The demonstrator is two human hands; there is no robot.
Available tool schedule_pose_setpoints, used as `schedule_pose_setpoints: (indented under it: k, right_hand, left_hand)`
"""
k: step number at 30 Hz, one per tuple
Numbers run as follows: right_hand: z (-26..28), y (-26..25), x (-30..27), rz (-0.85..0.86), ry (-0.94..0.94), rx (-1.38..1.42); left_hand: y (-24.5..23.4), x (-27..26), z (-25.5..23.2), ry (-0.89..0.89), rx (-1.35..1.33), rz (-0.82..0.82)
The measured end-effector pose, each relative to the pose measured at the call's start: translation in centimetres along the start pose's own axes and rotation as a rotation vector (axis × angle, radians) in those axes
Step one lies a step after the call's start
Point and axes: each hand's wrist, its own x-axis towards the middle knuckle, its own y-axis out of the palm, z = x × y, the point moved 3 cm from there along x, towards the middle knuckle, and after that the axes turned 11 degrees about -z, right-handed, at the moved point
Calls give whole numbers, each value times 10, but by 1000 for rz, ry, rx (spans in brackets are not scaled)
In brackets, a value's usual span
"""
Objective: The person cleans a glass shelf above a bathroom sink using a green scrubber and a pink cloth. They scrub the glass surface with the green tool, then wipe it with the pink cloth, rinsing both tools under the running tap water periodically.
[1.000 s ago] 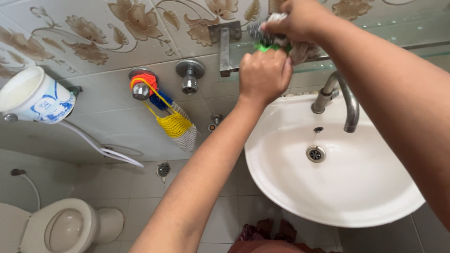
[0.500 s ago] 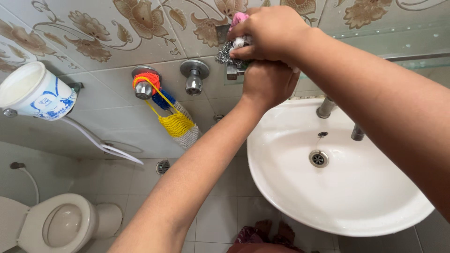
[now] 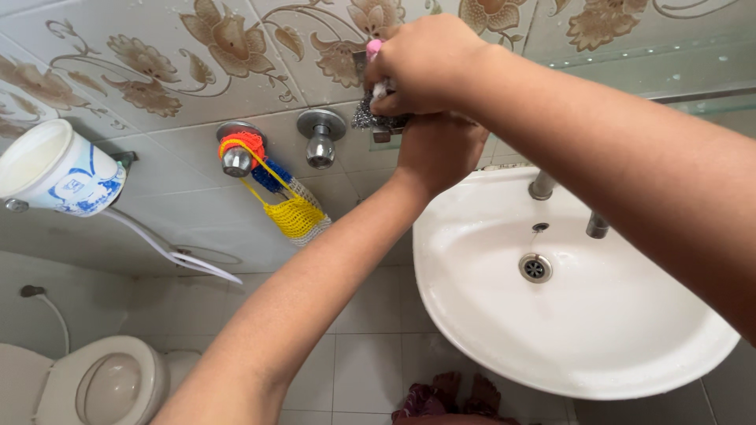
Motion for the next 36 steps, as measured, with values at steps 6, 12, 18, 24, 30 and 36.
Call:
schedule_pose_setpoints:
  k: [6, 12, 18, 24, 30, 36]
  right_hand:
    - [5, 13, 24, -31, 202, -165]
    - [2, 6, 16, 37, 240, -7]
    - [8, 17, 28, 203, 202, -91]
    - [14, 24, 34, 2, 318, -162]
    - [20, 20, 24, 167, 302, -79]
    - [19, 28, 35, 7, 269, -172]
  left_hand:
    - [-6, 0, 2, -69, -160, -90]
    - [-3, 1, -1, -100, -70, 38]
    - [-1, -7, 2, -143, -222, -86]
    - [-7, -8, 1, -214, -458, -227]
    - [-5, -9, -1, -276, -459, -152]
    - [-7, -11, -2, -285, -582, -206]
